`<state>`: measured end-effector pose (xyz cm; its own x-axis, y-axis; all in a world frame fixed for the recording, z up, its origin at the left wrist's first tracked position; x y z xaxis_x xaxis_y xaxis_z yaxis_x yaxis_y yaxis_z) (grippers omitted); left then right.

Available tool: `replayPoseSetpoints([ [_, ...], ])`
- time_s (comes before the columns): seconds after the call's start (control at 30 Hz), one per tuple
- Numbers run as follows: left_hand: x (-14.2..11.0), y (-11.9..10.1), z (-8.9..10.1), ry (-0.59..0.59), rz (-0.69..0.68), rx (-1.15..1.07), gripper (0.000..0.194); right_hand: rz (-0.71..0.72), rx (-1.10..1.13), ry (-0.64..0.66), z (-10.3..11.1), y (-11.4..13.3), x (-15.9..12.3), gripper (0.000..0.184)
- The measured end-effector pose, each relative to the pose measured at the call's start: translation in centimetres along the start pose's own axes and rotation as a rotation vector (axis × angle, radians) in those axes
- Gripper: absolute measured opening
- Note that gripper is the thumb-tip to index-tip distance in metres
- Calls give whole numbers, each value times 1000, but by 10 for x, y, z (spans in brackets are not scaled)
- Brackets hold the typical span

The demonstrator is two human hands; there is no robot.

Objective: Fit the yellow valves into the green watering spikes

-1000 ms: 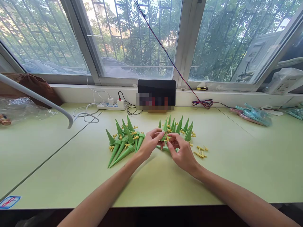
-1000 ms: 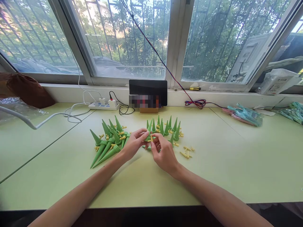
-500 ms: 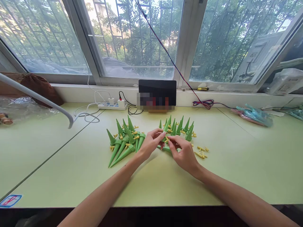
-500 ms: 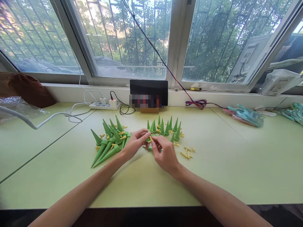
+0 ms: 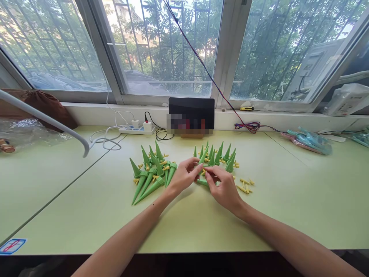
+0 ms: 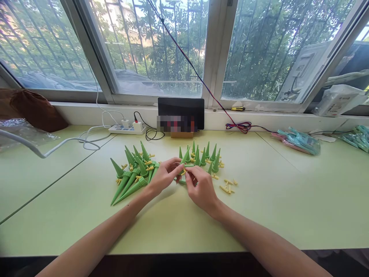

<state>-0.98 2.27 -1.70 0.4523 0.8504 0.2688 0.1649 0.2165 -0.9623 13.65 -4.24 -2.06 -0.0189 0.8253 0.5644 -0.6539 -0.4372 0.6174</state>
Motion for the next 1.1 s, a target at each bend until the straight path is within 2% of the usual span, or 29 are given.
replayPoseSetpoints([
  [0.17,-1,1,2,16,-70,87,30,-1,10,5,-2,-2,-1,20],
  [0.6,-3,8,4,0,-106,246,28,21,39,-6,-4,-5,-1,21],
  [1.1,-4,6,4,-47,-140,352,36,-42,86,32,-6,-8,-2,21],
])
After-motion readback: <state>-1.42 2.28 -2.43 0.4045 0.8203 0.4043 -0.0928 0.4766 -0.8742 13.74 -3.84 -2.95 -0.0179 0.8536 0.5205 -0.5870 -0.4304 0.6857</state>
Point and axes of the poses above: each hand's wrist, its own x-axis towards the middle knuckle, its own z-axis out of the back of the hand, y = z × x, the point moved 1 cm from there along x, towards the middle knuckle, and after that the axes turned 10 degrees about -x, right-handed, at the moved point
